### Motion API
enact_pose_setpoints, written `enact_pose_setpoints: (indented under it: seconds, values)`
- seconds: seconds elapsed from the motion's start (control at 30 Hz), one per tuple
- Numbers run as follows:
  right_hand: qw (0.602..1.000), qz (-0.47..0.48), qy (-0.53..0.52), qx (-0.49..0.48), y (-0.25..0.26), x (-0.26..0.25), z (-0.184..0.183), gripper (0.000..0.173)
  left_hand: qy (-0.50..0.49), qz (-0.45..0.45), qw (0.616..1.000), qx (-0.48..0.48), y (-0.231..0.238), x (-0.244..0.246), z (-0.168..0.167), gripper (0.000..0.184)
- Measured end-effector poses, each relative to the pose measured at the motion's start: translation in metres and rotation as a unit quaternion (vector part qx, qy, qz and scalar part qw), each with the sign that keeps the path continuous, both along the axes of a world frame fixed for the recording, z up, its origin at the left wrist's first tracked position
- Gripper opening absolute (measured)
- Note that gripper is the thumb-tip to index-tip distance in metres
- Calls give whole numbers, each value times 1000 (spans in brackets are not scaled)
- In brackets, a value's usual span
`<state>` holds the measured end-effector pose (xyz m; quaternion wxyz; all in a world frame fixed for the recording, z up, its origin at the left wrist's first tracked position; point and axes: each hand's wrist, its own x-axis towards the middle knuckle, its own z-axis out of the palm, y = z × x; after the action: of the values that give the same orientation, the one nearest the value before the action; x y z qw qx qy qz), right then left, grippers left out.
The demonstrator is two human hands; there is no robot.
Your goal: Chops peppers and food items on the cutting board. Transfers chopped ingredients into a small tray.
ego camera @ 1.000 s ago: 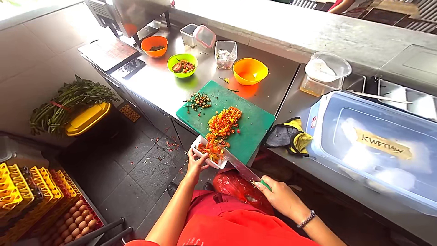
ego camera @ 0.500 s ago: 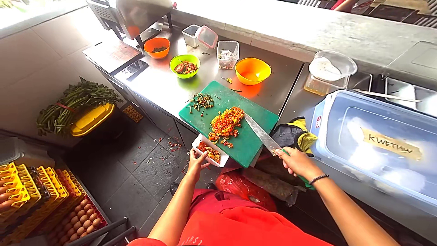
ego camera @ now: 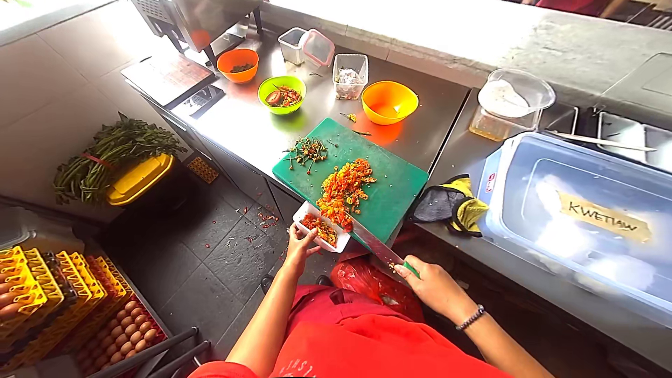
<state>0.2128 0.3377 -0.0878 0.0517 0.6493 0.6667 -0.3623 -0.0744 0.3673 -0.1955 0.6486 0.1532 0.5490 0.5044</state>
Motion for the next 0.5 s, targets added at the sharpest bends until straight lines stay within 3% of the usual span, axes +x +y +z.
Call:
enact_pose_setpoints:
  seconds: [0.27, 0.5]
  values:
    - [1000, 25, 2, -5, -6, -11, 3, 42, 4, 7, 1000, -2, 1, 0, -2, 71]
    - [989, -145, 39, 9, 26, 31, 7, 39, -8, 13, 1000, 1, 1, 1, 0, 69]
